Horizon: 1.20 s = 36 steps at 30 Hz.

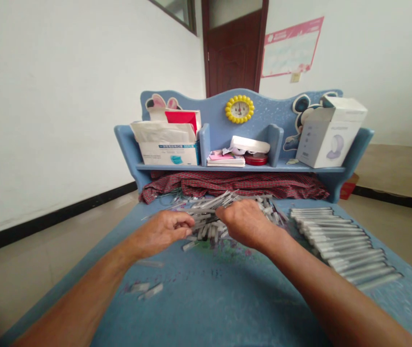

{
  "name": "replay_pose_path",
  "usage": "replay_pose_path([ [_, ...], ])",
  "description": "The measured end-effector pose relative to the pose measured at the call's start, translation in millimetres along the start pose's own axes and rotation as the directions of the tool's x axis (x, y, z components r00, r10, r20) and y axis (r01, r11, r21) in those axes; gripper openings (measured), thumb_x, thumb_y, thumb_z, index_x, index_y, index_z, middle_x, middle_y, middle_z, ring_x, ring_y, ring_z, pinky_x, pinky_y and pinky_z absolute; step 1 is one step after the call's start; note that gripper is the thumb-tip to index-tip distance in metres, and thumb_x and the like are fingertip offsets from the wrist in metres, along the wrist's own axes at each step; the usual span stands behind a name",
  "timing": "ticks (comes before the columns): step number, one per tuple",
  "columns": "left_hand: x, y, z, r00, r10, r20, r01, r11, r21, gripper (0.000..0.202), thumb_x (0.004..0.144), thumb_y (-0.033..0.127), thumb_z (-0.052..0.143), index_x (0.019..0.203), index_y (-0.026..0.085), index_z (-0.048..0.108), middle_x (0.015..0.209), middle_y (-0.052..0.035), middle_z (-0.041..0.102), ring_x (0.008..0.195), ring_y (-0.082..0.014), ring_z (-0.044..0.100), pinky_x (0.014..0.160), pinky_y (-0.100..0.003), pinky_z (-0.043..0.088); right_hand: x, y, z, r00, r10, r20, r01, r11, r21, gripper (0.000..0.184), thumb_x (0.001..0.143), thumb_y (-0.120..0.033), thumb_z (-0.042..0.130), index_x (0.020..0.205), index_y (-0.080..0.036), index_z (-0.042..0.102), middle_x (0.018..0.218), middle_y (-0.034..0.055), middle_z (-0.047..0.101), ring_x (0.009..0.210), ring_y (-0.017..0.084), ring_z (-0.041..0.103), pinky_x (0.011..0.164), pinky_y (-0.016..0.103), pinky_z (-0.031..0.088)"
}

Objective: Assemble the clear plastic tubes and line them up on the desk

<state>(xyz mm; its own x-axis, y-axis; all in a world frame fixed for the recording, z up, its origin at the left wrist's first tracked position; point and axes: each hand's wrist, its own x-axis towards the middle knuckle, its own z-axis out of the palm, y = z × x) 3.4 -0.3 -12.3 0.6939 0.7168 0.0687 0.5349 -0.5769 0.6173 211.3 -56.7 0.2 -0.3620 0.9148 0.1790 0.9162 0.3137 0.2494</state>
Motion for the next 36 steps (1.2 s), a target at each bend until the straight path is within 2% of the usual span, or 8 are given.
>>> replay_pose_path([
  [5, 2.7, 8.0, 7.2, 0.996, -0.027, -0.085, 0.010, 0.982, -0.190, 0.011, 0.072, 0.023, 0.054, 0.077, 0.015, 0.061, 0.066, 0.0014, 0.058, 0.064, -0.0137, 0.055, 0.058, -0.023, 0.040, -3.7, -3.9, -4.1, 0.978, -0.035, -0.205, 0.058, 0.992, 0.111, 0.023, 0.085, -0.013, 0.036, 0.093, -0.017, 0.057, 0.078, 0.0047, 0.065, 0.064, 0.013, 0.056, 0.054, 0.023, 0.029],
  [9, 4.9, 11.5, 13.4, 0.965, -0.132, -0.225, -0.016, 0.829, -0.558, 0.016, 0.072, 0.025, 0.059, 0.084, 0.015, 0.056, 0.072, -0.0017, 0.064, 0.066, -0.0149, 0.060, 0.064, -0.027, 0.047, -5.3, 13.9, -8.7, 0.928, 0.125, -0.351, -0.033, 0.966, 0.257, 0.026, 0.090, -0.026, 0.035, 0.103, -0.020, 0.057, 0.083, 0.0034, 0.066, 0.072, 0.012, 0.058, 0.060, 0.021, 0.031],
  [14, 6.1, 15.2, 13.1, 0.934, -0.201, -0.297, -0.103, 0.643, -0.759, 0.020, 0.069, 0.025, 0.065, 0.083, 0.014, 0.056, 0.075, -0.0035, 0.067, 0.066, -0.0138, 0.061, 0.067, -0.028, 0.049, -3.5, 34.9, -10.4, 0.957, 0.212, -0.200, -0.163, 0.958, 0.235, 0.026, 0.088, -0.029, 0.039, 0.091, -0.020, 0.063, 0.076, 0.0035, 0.067, 0.069, 0.014, 0.059, 0.060, 0.023, 0.032],
  [18, 6.5, 17.5, 9.8, 0.915, -0.218, -0.339, -0.156, 0.582, -0.798, 0.020, 0.068, 0.023, 0.066, 0.083, 0.013, 0.057, 0.074, -0.0038, 0.067, 0.064, -0.0135, 0.061, 0.066, -0.028, 0.048, 2.5, 33.5, -2.9, 0.995, 0.086, 0.051, -0.093, 0.984, 0.154, 0.021, 0.082, -0.024, 0.045, 0.081, -0.020, 0.066, 0.078, 0.0048, 0.068, 0.072, 0.016, 0.060, 0.059, 0.024, 0.033],
  [21, 6.2, 18.2, 8.5, 0.905, -0.219, -0.364, -0.183, 0.573, -0.799, 0.019, 0.069, 0.023, 0.065, 0.083, 0.013, 0.057, 0.075, -0.0036, 0.066, 0.065, -0.0136, 0.061, 0.067, -0.028, 0.048, 6.0, 26.9, 4.1, 0.990, 0.019, 0.142, -0.037, 0.992, 0.121, 0.022, 0.080, -0.022, 0.045, 0.083, -0.020, 0.066, 0.080, 0.0060, 0.068, 0.074, 0.018, 0.061, 0.059, 0.024, 0.035],
  [25, 5.1, 19.8, 8.6, 0.905, -0.212, -0.367, -0.191, 0.568, -0.800, 0.018, 0.071, 0.022, 0.064, 0.084, 0.012, 0.057, 0.076, -0.0036, 0.066, 0.065, -0.0132, 0.060, 0.066, -0.027, 0.048, 7.4, 13.9, 9.9, 0.983, -0.058, 0.174, 0.030, 0.986, 0.161, 0.022, 0.080, -0.020, 0.044, 0.083, -0.020, 0.066, 0.080, 0.0062, 0.068, 0.075, 0.018, 0.061, 0.061, 0.024, 0.036],
  [28, 4.1, 22.1, 9.8, 0.910, -0.209, -0.359, -0.189, 0.562, -0.805, 0.018, 0.071, 0.021, 0.064, 0.084, 0.012, 0.056, 0.075, -0.0036, 0.066, 0.064, -0.0129, 0.060, 0.064, -0.027, 0.048, 7.3, -1.4, 13.7, 0.985, -0.120, 0.128, 0.090, 0.972, 0.215, 0.025, 0.085, -0.024, 0.041, 0.088, -0.020, 0.065, 0.080, 0.0064, 0.068, 0.075, 0.018, 0.062, 0.061, 0.024, 0.037],
  [36, 3.8, 21.7, 14.2, 0.930, -0.211, -0.302, -0.127, 0.586, -0.800, 0.017, 0.070, 0.023, 0.064, 0.083, 0.014, 0.055, 0.074, -0.0027, 0.067, 0.063, -0.0124, 0.061, 0.063, -0.026, 0.048, 10.4, -34.2, 34.0, 0.993, -0.086, 0.082, 0.074, 0.988, 0.135, 0.028, 0.088, -0.033, 0.039, 0.094, -0.016, 0.061, 0.082, 0.0117, 0.068, 0.075, 0.023, 0.065, 0.062, 0.027, 0.043],
])
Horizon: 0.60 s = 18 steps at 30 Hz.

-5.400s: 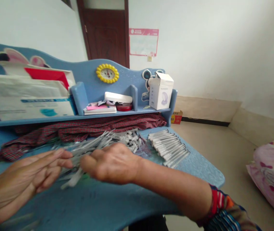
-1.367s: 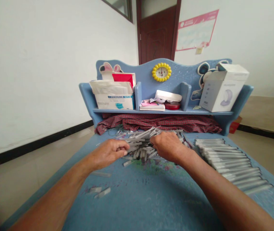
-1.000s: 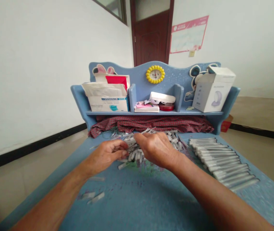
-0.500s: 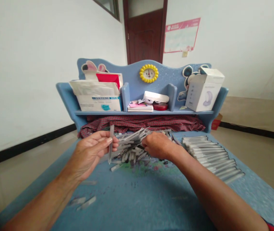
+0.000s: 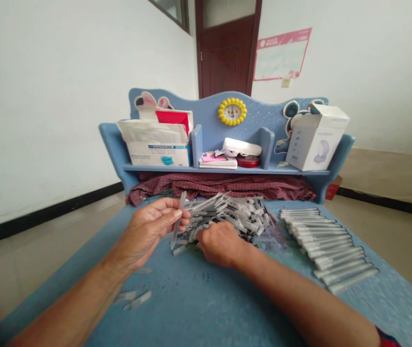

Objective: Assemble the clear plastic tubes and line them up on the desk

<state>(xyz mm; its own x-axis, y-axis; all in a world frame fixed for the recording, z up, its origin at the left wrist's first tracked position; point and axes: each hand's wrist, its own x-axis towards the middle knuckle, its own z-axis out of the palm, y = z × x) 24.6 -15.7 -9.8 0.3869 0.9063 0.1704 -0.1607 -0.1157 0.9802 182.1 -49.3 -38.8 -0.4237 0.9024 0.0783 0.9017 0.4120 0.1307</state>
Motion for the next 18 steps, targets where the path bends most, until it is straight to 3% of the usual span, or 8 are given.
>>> replay_pose_path([
  [7, 0.6, -2.6, -0.7, 1.000, 0.006, -0.013, -0.005, 0.999, 0.033, 0.016, 0.072, 0.021, 0.062, 0.084, 0.013, 0.054, 0.074, -0.0035, 0.067, 0.063, -0.0127, 0.061, 0.061, -0.026, 0.047, 8.3, -6.3, 15.4, 0.994, -0.100, -0.042, 0.098, 0.994, -0.045, 0.025, 0.089, -0.022, 0.035, 0.092, -0.012, 0.058, 0.080, 0.0144, 0.068, 0.070, 0.021, 0.065, 0.061, 0.027, 0.045],
  [12, 0.8, -2.6, -2.1, 1.000, 0.012, -0.010, -0.012, 0.999, 0.050, 0.015, 0.073, 0.020, 0.061, 0.084, 0.013, 0.054, 0.074, -0.0040, 0.067, 0.064, -0.0129, 0.061, 0.061, -0.026, 0.047, 10.1, -9.5, 11.8, 0.991, -0.128, -0.046, 0.125, 0.990, -0.071, 0.021, 0.083, -0.011, 0.038, 0.086, -0.013, 0.059, 0.073, 0.0113, 0.068, 0.065, 0.023, 0.066, 0.056, 0.029, 0.047],
  [18, 1.2, -5.4, -5.2, 1.000, -0.013, 0.025, 0.011, 0.998, 0.066, 0.016, 0.074, 0.020, 0.061, 0.086, 0.013, 0.054, 0.077, -0.0042, 0.067, 0.067, -0.0134, 0.061, 0.062, -0.026, 0.048, 11.6, -12.9, 8.0, 0.993, -0.109, -0.050, 0.105, 0.992, -0.075, 0.019, 0.079, -0.012, 0.043, 0.081, -0.013, 0.061, 0.072, 0.0120, 0.068, 0.064, 0.025, 0.065, 0.053, 0.031, 0.048],
])
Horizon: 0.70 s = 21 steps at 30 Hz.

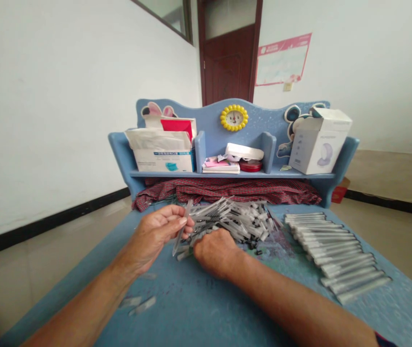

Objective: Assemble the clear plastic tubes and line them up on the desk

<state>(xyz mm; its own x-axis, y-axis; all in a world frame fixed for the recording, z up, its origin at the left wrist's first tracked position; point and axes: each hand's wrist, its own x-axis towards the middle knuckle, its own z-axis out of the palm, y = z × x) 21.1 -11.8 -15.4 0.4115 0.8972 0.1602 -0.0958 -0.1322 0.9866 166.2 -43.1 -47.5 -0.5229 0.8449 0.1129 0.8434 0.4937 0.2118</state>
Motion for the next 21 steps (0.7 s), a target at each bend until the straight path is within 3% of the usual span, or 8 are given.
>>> replay_pose_path([
  [6, 0.8, -0.9, -1.2, 1.000, -0.012, 0.018, 0.012, 1.000, 0.011, 0.015, 0.074, 0.020, 0.062, 0.085, 0.013, 0.054, 0.076, -0.0038, 0.066, 0.066, -0.0131, 0.061, 0.061, -0.025, 0.048, -0.2, 3.3, 6.2, 0.999, 0.034, -0.032, -0.032, 0.997, 0.068, 0.021, 0.082, -0.018, 0.043, 0.081, -0.012, 0.063, 0.072, 0.0138, 0.068, 0.066, 0.024, 0.066, 0.058, 0.030, 0.047],
  [9, 1.0, -0.6, -2.5, 1.000, -0.017, 0.021, 0.017, 1.000, 0.020, 0.016, 0.073, 0.020, 0.062, 0.085, 0.013, 0.054, 0.074, -0.0037, 0.066, 0.065, -0.0130, 0.061, 0.061, -0.025, 0.048, 0.7, 13.7, 9.7, 0.984, 0.127, -0.122, -0.083, 0.946, 0.315, 0.022, 0.081, -0.020, 0.043, 0.077, -0.012, 0.064, 0.069, 0.0116, 0.067, 0.064, 0.021, 0.064, 0.056, 0.027, 0.045],
  [11, 0.6, 0.2, -3.1, 1.000, -0.019, 0.015, 0.019, 0.999, 0.043, 0.016, 0.073, 0.020, 0.062, 0.085, 0.013, 0.054, 0.072, -0.0036, 0.066, 0.063, -0.0127, 0.060, 0.060, -0.025, 0.047, 2.3, 24.1, 11.0, 0.970, 0.214, -0.112, -0.093, 0.759, 0.645, 0.022, 0.080, -0.020, 0.044, 0.076, -0.012, 0.064, 0.059, 0.0055, 0.064, 0.051, 0.015, 0.059, 0.048, 0.022, 0.041],
  [13, -0.1, 1.3, -3.4, 1.000, -0.019, 0.010, 0.018, 0.997, 0.077, 0.016, 0.072, 0.020, 0.062, 0.085, 0.013, 0.054, 0.072, -0.0039, 0.066, 0.062, -0.0126, 0.060, 0.058, -0.025, 0.047, 3.5, 35.2, 11.1, 0.970, 0.243, -0.028, -0.073, 0.398, 0.914, 0.020, 0.080, -0.023, 0.047, 0.081, -0.013, 0.064, 0.047, -0.0015, 0.056, 0.035, 0.008, 0.047, 0.037, 0.018, 0.034],
  [15, -0.9, 2.2, -3.4, 1.000, -0.021, 0.016, 0.019, 0.994, 0.111, 0.016, 0.073, 0.021, 0.061, 0.084, 0.013, 0.054, 0.073, -0.0045, 0.066, 0.062, -0.0131, 0.060, 0.058, -0.025, 0.046, 3.3, 44.4, 10.3, 0.969, 0.244, 0.022, -0.037, 0.058, 0.998, 0.021, 0.077, -0.028, 0.054, 0.087, -0.012, 0.064, 0.041, -0.0054, 0.051, 0.027, 0.005, 0.036, 0.030, 0.016, 0.027],
  [16, -1.3, 2.5, -3.3, 1.000, -0.022, 0.020, 0.019, 0.992, 0.127, 0.015, 0.073, 0.021, 0.060, 0.084, 0.013, 0.054, 0.073, -0.0046, 0.066, 0.063, -0.0134, 0.061, 0.058, -0.025, 0.046, 2.6, 47.8, 9.6, 0.968, 0.251, 0.020, -0.006, -0.054, 0.998, 0.023, 0.075, -0.030, 0.057, 0.088, -0.012, 0.063, 0.040, -0.0058, 0.052, 0.025, 0.005, 0.034, 0.028, 0.016, 0.025],
  [18, -1.7, 2.7, -3.1, 0.999, -0.024, 0.030, 0.019, 0.987, 0.157, 0.015, 0.073, 0.021, 0.060, 0.083, 0.013, 0.054, 0.073, -0.0049, 0.066, 0.063, -0.0138, 0.061, 0.057, -0.026, 0.046, 0.6, 51.8, 8.4, 0.963, 0.270, -0.001, 0.052, -0.184, 0.982, 0.027, 0.071, -0.032, 0.063, 0.089, -0.011, 0.064, 0.041, -0.0047, 0.055, 0.025, 0.004, 0.035, 0.026, 0.015, 0.024],
  [21, -2.0, 2.2, -2.7, 0.998, -0.029, 0.054, 0.018, 0.981, 0.192, 0.014, 0.072, 0.021, 0.059, 0.083, 0.013, 0.054, 0.074, -0.0055, 0.066, 0.063, -0.0146, 0.061, 0.058, -0.027, 0.047, -2.3, 53.1, 7.5, 0.961, 0.278, -0.010, 0.092, -0.285, 0.954, 0.029, 0.069, -0.031, 0.066, 0.089, -0.011, 0.064, 0.043, -0.0033, 0.058, 0.024, 0.004, 0.036, 0.025, 0.014, 0.024],
])
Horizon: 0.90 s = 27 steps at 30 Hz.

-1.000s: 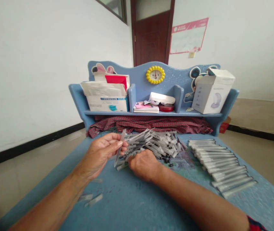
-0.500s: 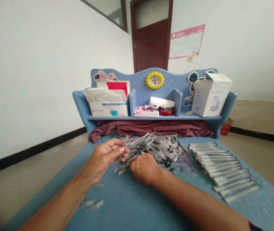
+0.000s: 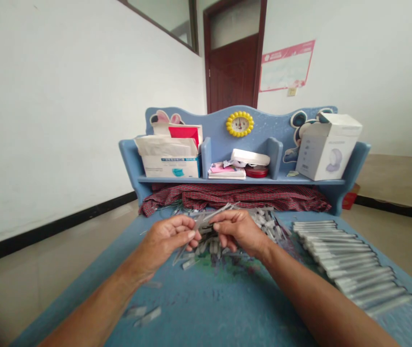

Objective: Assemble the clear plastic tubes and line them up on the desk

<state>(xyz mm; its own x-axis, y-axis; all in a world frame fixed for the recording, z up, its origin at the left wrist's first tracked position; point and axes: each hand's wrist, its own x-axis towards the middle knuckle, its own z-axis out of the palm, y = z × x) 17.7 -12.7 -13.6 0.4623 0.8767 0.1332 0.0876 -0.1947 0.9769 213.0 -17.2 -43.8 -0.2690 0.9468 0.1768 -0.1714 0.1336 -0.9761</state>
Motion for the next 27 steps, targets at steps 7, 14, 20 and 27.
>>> replay_pose_path([
  [7, -0.6, -1.8, 1.6, 0.999, 0.018, 0.049, -0.020, 0.998, 0.052, 0.013, 0.071, 0.021, 0.058, 0.081, 0.014, 0.055, 0.073, -0.0047, 0.066, 0.063, -0.0139, 0.061, 0.058, -0.026, 0.046, -1.6, 0.3, -3.7, 0.999, -0.038, 0.012, 0.036, 0.991, 0.130, 0.025, 0.069, -0.027, 0.068, 0.089, -0.012, 0.064, 0.045, -0.0017, 0.060, 0.025, 0.005, 0.040, 0.026, 0.014, 0.027],
  [14, 0.5, -4.0, 1.9, 0.996, 0.008, 0.090, -0.017, 0.995, 0.101, 0.012, 0.070, 0.021, 0.060, 0.079, 0.014, 0.058, 0.071, -0.0045, 0.066, 0.062, -0.0139, 0.060, 0.058, -0.025, 0.046, -2.6, -0.9, -6.7, 0.999, -0.050, 0.014, 0.048, 0.990, 0.136, 0.026, 0.066, -0.028, 0.072, 0.085, -0.011, 0.066, 0.045, -0.0007, 0.061, 0.025, 0.005, 0.041, 0.025, 0.014, 0.028],
  [20, 1.4, -5.7, 3.0, 0.995, -0.005, 0.097, -0.006, 0.994, 0.112, 0.013, 0.068, 0.023, 0.061, 0.078, 0.014, 0.059, 0.069, -0.0037, 0.066, 0.062, -0.0141, 0.060, 0.058, -0.026, 0.047, -3.8, -2.1, -7.1, 0.999, -0.038, 0.038, 0.034, 0.994, 0.103, 0.027, 0.067, -0.029, 0.071, 0.086, -0.010, 0.067, 0.045, -0.0005, 0.060, 0.025, 0.005, 0.041, 0.025, 0.014, 0.029],
  [27, 1.9, -6.2, 3.3, 0.994, -0.024, 0.111, 0.011, 0.993, 0.121, 0.013, 0.069, 0.023, 0.061, 0.079, 0.014, 0.059, 0.068, -0.0035, 0.066, 0.059, -0.0130, 0.059, 0.058, -0.025, 0.046, -4.8, -2.9, -8.2, 0.998, -0.046, 0.041, 0.042, 0.995, 0.093, 0.028, 0.068, -0.027, 0.070, 0.089, -0.010, 0.068, 0.046, 0.0001, 0.061, 0.025, 0.005, 0.042, 0.025, 0.014, 0.029],
])
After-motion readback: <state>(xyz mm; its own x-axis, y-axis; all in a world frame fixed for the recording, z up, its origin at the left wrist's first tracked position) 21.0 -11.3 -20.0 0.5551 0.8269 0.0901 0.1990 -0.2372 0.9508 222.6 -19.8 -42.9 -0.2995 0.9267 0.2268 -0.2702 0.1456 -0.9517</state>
